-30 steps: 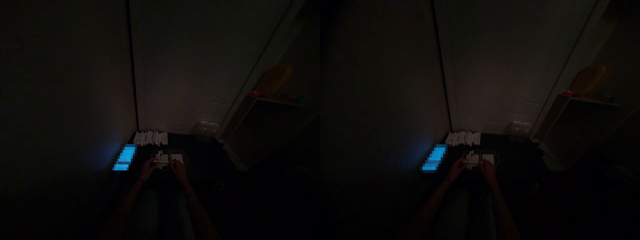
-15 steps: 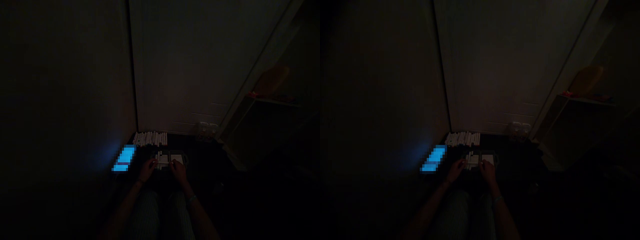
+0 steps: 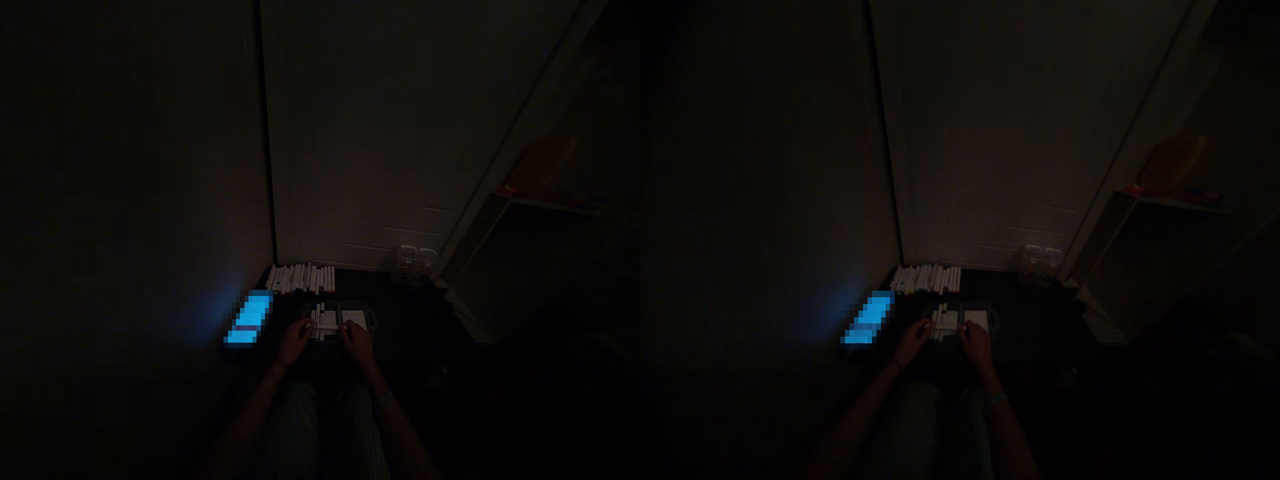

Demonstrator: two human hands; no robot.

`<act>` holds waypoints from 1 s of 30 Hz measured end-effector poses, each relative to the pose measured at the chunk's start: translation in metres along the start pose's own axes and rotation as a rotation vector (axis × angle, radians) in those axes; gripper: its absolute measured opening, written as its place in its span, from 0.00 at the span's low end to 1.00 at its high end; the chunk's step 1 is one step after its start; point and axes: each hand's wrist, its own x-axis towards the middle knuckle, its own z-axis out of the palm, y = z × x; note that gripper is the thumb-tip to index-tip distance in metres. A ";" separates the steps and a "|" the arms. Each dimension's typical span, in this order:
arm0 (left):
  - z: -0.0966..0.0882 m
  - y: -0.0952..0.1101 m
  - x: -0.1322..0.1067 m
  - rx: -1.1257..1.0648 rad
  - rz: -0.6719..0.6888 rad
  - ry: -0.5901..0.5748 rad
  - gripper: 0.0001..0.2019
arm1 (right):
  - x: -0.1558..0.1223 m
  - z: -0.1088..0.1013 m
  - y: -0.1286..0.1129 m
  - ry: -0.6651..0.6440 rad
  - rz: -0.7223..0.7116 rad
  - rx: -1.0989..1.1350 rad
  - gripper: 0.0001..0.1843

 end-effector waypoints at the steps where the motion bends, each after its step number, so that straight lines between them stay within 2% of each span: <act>1: 0.000 0.000 0.000 0.002 -0.004 -0.002 0.16 | 0.000 0.000 0.000 0.000 0.000 0.001 0.19; 11: 0.001 -0.002 0.000 0.000 0.020 0.025 0.17 | -0.001 0.000 0.000 0.015 -0.016 0.000 0.19; 17: -0.001 0.003 -0.001 -0.003 -0.013 0.021 0.17 | 0.000 0.002 0.002 0.020 -0.017 0.001 0.18; 30: -0.004 0.008 -0.003 0.017 0.007 0.000 0.17 | 0.000 0.003 0.001 0.021 -0.002 0.039 0.19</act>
